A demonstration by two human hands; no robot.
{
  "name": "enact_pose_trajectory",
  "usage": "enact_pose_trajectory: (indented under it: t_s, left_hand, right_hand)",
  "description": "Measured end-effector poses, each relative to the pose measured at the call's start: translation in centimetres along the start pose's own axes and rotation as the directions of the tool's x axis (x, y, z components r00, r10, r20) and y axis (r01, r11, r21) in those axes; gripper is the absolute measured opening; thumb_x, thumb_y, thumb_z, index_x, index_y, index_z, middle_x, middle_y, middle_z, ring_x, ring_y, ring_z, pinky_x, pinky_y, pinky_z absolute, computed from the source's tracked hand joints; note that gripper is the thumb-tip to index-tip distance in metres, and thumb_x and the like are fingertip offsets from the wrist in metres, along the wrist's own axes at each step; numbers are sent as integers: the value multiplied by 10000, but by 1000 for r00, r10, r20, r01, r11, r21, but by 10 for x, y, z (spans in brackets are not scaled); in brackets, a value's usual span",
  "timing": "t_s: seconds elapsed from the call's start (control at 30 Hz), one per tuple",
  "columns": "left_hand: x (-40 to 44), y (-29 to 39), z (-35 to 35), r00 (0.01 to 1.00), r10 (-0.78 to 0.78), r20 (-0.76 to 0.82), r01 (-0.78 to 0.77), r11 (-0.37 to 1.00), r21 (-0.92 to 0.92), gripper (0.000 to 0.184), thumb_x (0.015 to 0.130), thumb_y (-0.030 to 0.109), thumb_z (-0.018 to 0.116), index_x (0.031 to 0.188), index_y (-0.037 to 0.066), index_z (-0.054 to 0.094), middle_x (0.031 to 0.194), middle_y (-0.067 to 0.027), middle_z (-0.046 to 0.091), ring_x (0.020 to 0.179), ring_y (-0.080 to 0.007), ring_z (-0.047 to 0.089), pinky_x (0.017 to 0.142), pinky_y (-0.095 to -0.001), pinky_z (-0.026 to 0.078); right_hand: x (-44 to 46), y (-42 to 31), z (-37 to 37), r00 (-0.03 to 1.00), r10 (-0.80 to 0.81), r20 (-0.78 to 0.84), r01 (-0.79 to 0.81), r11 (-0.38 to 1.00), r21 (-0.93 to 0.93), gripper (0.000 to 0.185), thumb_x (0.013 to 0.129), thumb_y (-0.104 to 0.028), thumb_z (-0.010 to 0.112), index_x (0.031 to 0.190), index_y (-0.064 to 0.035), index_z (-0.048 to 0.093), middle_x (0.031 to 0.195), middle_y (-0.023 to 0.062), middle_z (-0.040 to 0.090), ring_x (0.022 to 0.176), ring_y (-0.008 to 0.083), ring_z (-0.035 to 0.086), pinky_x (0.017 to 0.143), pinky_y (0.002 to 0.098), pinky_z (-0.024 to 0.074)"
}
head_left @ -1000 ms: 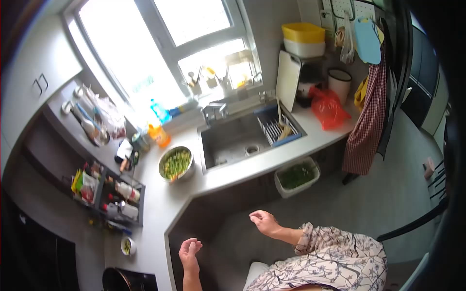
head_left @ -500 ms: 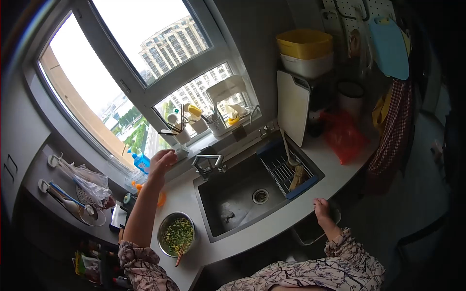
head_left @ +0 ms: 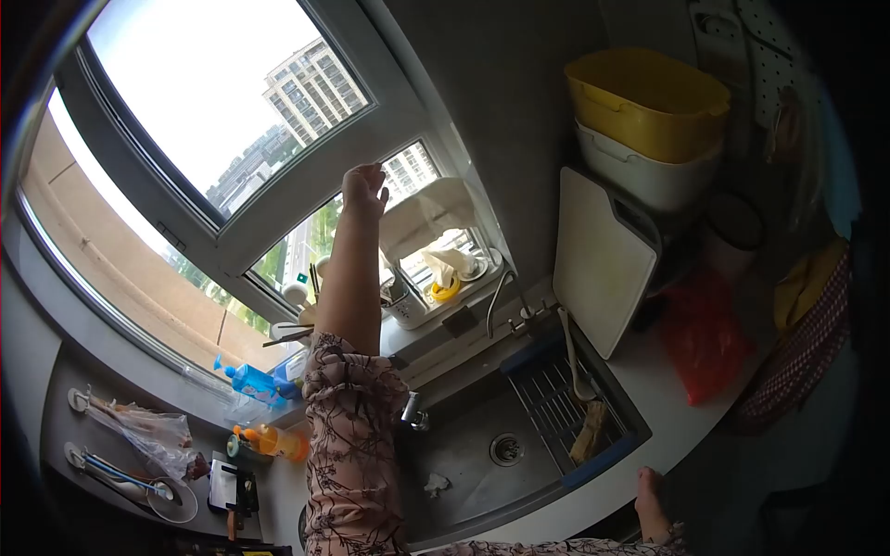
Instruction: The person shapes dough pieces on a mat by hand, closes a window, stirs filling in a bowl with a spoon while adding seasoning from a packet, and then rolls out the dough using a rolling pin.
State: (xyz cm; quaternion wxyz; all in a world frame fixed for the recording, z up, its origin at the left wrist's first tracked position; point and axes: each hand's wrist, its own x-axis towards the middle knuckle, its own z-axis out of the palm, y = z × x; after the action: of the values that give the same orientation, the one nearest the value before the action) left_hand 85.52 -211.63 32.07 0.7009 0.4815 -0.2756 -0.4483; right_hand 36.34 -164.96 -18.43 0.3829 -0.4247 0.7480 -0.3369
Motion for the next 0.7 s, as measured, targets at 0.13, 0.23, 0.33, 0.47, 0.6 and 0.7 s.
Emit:
enact_pose_trajectory:
  t_s: [0.13, 0.23, 0.33, 0.47, 0.6, 0.7]
  left_hand:
    - [40, -3, 39, 998, 65, 18, -57, 958, -282, 199, 892, 270, 522, 1030, 169, 623, 1037, 10, 667, 1011, -140, 583, 928, -428, 305]
    - [43, -4, 54, 990, 131, -59, -144, 917, -372, 275, 950, 408, 505, 1055, 183, 623, 985, 13, 674, 993, -134, 606, 850, -377, 341]
    - [60, -10, 47, 983, 167, -78, -183, 930, -320, 299, 974, 418, 475, 1077, 177, 619, 995, 11, 673, 979, -142, 616, 795, -346, 358]
    - [34, -12, 38, 984, 179, -18, -176, 937, -301, 322, 1001, 411, 441, 1094, 156, 615, 1001, 3, 669, 973, -145, 616, 773, -340, 365]
    - [-17, -16, 22, 980, 182, 85, -150, 943, -296, 353, 999, 444, 446, 1093, 145, 609, 987, 0, 674, 975, -143, 611, 776, -334, 365]
    - [-82, -15, 13, 980, 170, 105, -126, 935, -332, 347, 988, 466, 462, 1048, 157, 609, 901, 9, 657, 916, -136, 600, 768, -328, 363]
  right_hand:
    - [-15, -82, -16, 990, 137, 12, -131, 965, -229, 402, 923, -377, 465, 802, 0, 534, 809, 196, 569, 755, 337, 519, 701, 419, 422]
    - [-7, -94, -11, 991, 133, 6, -126, 949, -289, 373, 926, -355, 464, 834, -2, 538, 826, 196, 568, 774, 333, 526, 707, 418, 423]
    - [-4, -98, -8, 992, 128, 7, -119, 941, -316, 345, 929, -333, 464, 865, -4, 542, 842, 196, 567, 793, 329, 532, 714, 417, 425]
    - [-7, -91, -7, 995, 100, 15, -89, 936, -340, 310, 933, -304, 463, 906, -7, 548, 864, 197, 565, 818, 323, 540, 723, 416, 427]
    - [-16, -75, -6, 1000, 6, 20, 0, 948, -318, 281, 938, -275, 462, 948, -10, 554, 885, 197, 564, 844, 318, 548, 731, 415, 429]
    - [-19, -55, -3, 982, -190, -21, 183, 967, -180, 333, 944, -305, 454, 888, 8, 550, 865, 208, 578, 803, 375, 529, 722, 433, 432]
